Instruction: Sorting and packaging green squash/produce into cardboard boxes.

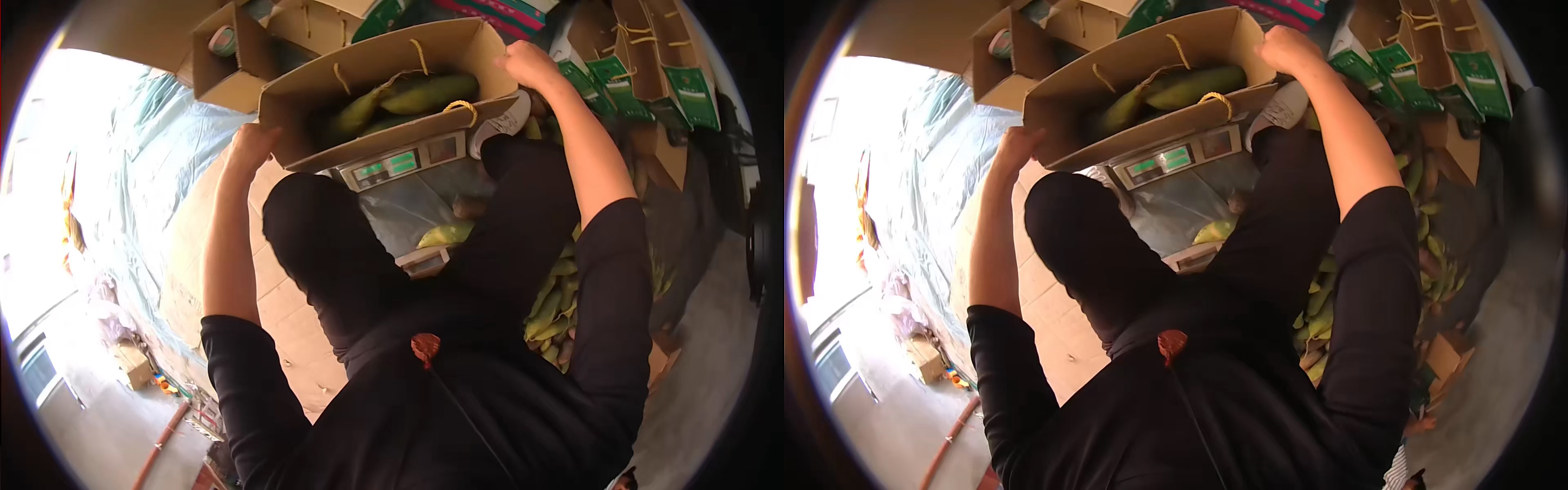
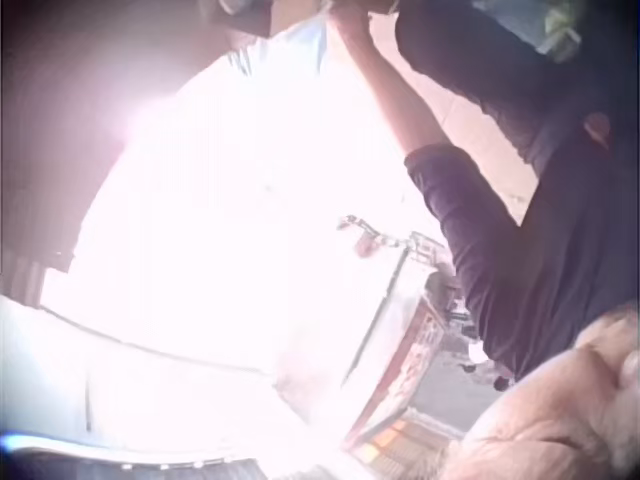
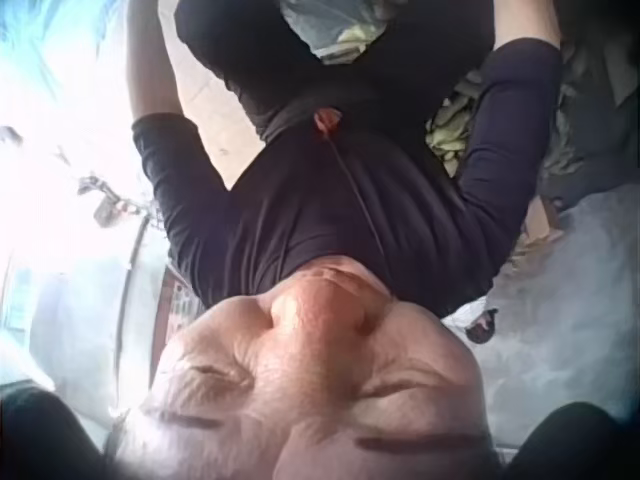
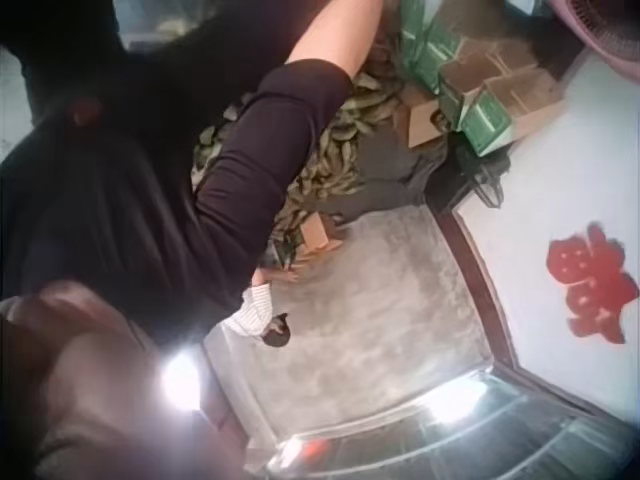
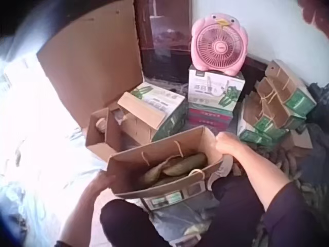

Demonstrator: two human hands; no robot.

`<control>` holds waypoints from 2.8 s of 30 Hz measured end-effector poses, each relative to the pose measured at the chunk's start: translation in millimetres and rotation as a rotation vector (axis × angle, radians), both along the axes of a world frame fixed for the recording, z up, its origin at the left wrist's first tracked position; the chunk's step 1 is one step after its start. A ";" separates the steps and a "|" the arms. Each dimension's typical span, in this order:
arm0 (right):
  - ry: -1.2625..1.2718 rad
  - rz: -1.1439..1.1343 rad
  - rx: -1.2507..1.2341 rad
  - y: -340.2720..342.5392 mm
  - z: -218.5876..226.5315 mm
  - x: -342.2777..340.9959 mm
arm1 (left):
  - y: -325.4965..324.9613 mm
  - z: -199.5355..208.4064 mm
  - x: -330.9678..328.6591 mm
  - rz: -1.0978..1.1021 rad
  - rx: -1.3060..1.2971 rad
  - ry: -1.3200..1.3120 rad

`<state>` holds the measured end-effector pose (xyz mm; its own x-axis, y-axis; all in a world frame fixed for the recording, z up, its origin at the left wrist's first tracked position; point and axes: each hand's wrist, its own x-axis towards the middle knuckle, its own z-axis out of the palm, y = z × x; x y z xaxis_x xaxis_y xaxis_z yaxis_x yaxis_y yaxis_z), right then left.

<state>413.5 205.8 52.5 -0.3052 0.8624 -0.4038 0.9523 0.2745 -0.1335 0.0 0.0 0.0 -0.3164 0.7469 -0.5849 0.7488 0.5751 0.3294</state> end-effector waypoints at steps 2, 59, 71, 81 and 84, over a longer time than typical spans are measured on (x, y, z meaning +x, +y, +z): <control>0.022 0.064 0.058 4.6 17.4 -14.7 | -17.6 -1.9 -18.3 -0.334 0.098 0.176; 1.259 -0.748 0.355 -3.5 12.3 217.7 | -160.5 13.3 40.7 0.284 0.857 -0.068; 1.492 -1.237 0.525 89.2 40.3 349.3 | -3.7 56.1 152.6 -0.360 0.829 0.079; 1.720 -1.253 0.458 159.7 50.6 353.1 | -9.0 49.6 140.4 -0.248 0.795 0.155; 1.706 -1.302 0.419 169.4 43.4 361.2 | -8.2 49.1 143.2 -0.228 0.764 0.163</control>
